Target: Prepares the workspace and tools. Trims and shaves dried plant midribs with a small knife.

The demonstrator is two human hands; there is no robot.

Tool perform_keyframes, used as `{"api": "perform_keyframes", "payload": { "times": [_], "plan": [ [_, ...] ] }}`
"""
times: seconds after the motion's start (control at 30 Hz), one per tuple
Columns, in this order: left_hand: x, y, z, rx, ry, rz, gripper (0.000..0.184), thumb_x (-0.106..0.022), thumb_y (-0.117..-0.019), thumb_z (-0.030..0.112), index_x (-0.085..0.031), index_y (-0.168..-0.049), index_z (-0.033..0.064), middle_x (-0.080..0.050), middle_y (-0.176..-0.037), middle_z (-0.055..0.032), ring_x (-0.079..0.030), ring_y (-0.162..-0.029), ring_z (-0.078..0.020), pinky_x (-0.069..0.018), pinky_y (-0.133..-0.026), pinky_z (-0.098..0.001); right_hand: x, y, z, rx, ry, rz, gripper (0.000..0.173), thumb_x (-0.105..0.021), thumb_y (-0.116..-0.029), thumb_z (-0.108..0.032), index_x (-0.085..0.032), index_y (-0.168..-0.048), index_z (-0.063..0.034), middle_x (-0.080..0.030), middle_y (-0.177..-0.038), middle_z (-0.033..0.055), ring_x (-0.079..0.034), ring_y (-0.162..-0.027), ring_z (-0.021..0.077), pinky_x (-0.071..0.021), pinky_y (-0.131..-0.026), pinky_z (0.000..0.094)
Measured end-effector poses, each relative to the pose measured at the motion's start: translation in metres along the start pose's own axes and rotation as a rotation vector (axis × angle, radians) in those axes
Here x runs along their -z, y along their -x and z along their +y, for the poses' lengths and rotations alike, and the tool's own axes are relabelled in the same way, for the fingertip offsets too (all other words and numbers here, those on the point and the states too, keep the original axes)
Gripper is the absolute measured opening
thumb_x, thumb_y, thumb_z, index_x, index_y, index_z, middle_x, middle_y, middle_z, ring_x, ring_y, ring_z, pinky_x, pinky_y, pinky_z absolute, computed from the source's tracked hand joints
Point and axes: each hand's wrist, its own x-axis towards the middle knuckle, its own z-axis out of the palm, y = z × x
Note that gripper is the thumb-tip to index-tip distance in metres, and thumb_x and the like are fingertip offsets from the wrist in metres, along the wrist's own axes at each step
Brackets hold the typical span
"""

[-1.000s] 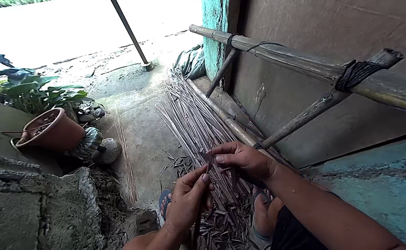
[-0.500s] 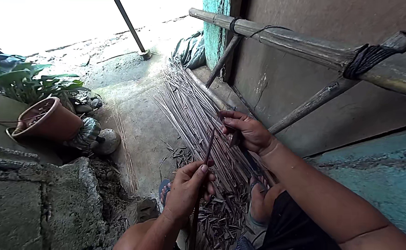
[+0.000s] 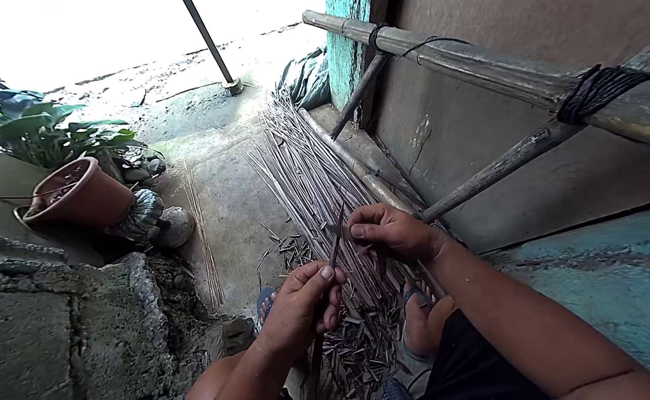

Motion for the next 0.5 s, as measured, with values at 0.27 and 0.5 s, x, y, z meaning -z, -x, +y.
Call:
{"api": "perform_keyframes", "payload": {
  "times": [0.27, 0.5],
  "plan": [
    [-0.003, 0.0, -0.004, -0.062, -0.063, 0.056, 0.033, -0.043, -0.1109, 0.023, -0.067, -0.111, -0.0006, -0.063, -0.069, -0.0039, -0.057, -0.049, -0.006, -0.0505, -0.046, -0.0193, -0.01, 0.002, -0.005, -0.046, -0.106, -0.083, 0.015, -0.058, -0.1033, -0.019, -0.065, -0.111, -0.0091, -0.065, -0.078, -0.002, -0.063, -0.064, 0.0065, -0.0552, -0.056, 0.0232],
    [-0.003, -0.001, -0.002, 0.035, 0.155, -0.059, 0.029, -0.05, -0.1083, 0.029, -0.065, -0.098, 0.0071, -0.058, -0.065, 0.0009, -0.055, -0.048, -0.0034, -0.0473, -0.046, -0.0165, -0.019, 0.003, 0.004, 0.028, -0.123, -0.233, 0.021, -0.058, -0.1039, -0.015, -0.07, -0.118, -0.004, -0.07, -0.084, 0.0004, -0.062, -0.065, 0.0043, -0.0532, -0.057, 0.0206]
  ]
}}
